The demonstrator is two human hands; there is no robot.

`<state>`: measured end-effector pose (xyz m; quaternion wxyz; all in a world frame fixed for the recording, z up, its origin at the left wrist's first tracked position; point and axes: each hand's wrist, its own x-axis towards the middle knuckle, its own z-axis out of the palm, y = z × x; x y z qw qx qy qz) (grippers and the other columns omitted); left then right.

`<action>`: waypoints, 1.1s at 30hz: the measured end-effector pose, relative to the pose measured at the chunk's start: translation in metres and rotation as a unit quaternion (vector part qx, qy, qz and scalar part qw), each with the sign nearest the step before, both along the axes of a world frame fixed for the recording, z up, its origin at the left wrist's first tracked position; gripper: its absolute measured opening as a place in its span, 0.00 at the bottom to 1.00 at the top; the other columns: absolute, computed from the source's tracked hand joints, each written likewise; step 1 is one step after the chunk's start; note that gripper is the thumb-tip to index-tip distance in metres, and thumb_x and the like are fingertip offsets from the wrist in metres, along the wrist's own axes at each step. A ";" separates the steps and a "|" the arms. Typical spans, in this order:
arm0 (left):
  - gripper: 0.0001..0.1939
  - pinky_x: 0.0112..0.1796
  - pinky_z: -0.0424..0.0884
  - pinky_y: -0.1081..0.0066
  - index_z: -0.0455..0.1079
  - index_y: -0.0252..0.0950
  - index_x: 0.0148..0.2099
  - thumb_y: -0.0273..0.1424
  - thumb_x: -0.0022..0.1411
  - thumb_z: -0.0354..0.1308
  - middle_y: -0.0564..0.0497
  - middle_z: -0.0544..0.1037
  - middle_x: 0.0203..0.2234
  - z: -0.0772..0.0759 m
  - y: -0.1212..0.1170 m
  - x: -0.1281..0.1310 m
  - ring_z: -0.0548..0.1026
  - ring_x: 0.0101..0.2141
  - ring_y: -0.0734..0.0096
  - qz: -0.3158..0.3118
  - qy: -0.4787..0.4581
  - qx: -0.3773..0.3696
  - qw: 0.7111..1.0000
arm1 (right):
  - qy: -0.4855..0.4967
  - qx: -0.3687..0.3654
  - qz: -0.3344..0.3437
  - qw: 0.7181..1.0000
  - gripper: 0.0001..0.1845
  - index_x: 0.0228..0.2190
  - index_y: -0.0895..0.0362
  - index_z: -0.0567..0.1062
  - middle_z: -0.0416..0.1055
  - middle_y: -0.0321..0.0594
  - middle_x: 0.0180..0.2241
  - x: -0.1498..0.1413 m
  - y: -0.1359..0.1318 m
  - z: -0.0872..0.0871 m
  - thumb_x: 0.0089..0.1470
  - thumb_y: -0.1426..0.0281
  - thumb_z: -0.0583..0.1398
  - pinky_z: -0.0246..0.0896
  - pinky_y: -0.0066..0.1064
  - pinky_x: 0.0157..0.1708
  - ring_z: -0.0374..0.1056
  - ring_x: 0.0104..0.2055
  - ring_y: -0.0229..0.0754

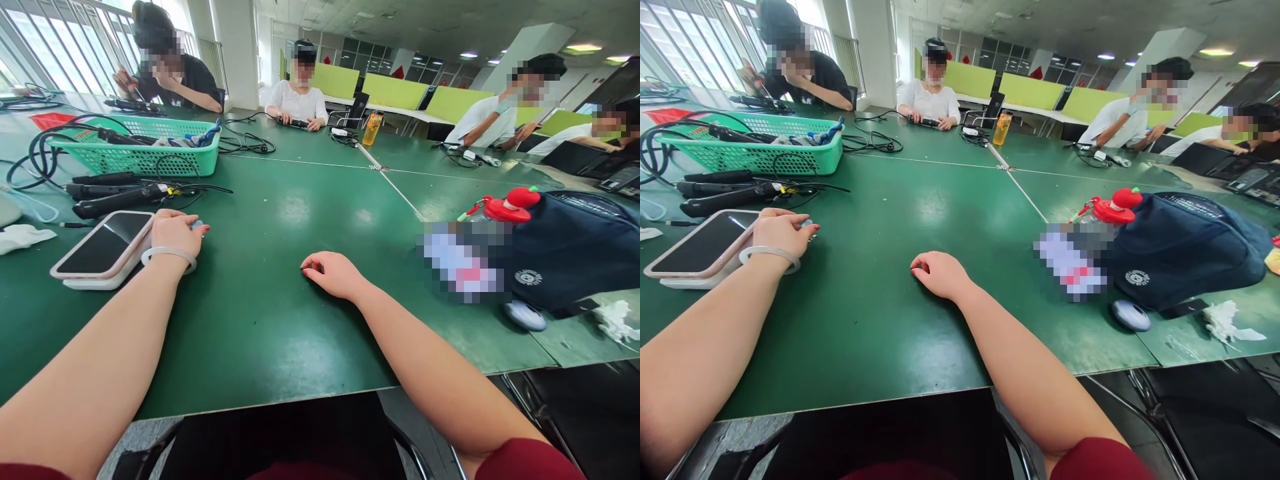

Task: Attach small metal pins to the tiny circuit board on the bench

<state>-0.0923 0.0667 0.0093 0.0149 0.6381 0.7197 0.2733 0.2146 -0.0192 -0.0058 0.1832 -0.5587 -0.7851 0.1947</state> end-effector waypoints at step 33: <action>0.16 0.58 0.56 0.59 0.59 0.38 0.37 0.47 0.65 0.46 0.41 0.68 0.56 0.001 -0.068 0.092 0.60 0.60 0.61 -0.500 -0.305 -0.243 0.773 | 0.000 -0.013 -0.005 1.000 0.07 0.35 0.53 0.77 0.68 0.32 0.25 0.000 0.006 -0.007 0.53 0.65 0.61 0.50 0.27 0.28 0.60 0.27 0.33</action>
